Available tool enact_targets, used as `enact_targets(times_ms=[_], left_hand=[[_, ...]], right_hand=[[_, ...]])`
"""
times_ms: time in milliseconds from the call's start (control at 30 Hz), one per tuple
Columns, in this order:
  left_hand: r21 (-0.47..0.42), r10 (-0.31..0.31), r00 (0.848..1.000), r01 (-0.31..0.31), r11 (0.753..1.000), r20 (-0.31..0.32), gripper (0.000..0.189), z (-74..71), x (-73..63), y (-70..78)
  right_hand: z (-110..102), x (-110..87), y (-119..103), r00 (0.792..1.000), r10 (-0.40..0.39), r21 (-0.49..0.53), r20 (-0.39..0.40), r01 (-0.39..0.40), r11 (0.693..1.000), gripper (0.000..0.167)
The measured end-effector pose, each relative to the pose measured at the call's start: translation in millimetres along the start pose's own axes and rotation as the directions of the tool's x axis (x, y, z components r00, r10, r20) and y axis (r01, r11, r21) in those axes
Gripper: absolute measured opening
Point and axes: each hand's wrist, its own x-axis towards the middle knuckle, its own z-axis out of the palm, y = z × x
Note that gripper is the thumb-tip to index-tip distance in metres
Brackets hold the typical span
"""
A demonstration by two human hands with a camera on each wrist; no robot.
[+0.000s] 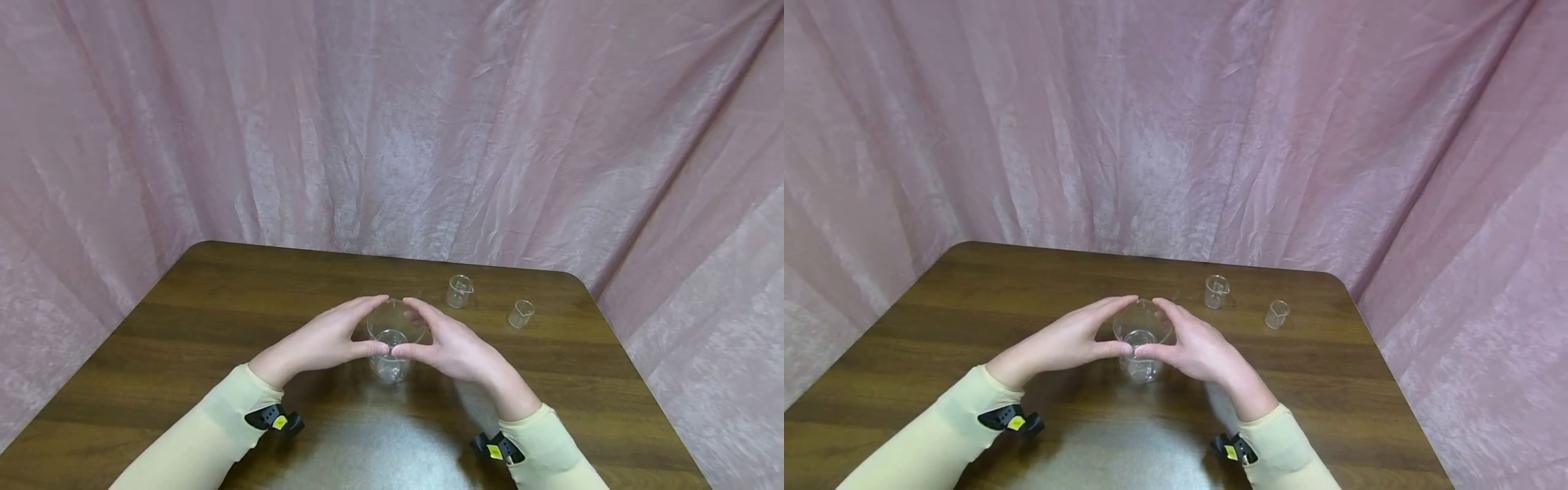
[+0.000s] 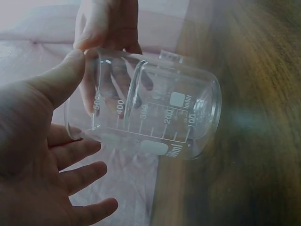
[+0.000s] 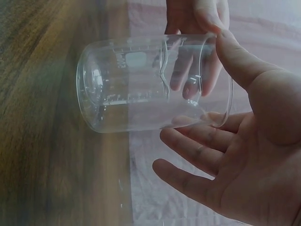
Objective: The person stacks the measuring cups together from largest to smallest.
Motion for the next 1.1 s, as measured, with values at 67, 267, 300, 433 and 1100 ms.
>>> enact_targets(times_ms=[67,267,300,433,1100], left_hand=[[-0.015,-0.004,1.0,0.004,1.0,-0.002,0.092,1.5,-0.8,-0.4],[-0.053,0.005,1.0,-0.006,0.999,-0.014,0.093,6.6,-2.8,-1.4],[-0.056,0.01,1.0,-0.011,0.998,-0.015,0.094,7.3,-2.8,-1.4],[-0.068,0.024,1.0,-0.025,0.997,-0.017,0.096,10.4,-2.4,-1.4],[-0.067,-0.007,0.999,0.004,0.998,-0.039,0.101,23.0,-8.9,6.5]], right_hand=[[-1,-0.4,0,1.0,-0.004,0.005,0.01,0.004,1.0,0.093],[-5,-2.1,1,0.998,-0.028,0.014,0.047,0.027,1.0,0.092],[-6,-2.6,1,0.998,-0.031,0.017,0.055,0.03,0.999,0.092],[-9,-4.1,3,0.996,-0.051,0.027,0.079,0.049,0.998,0.092],[-16,-6.1,4,0.982,-0.103,0.063,0.157,0.095,0.994,0.095]])
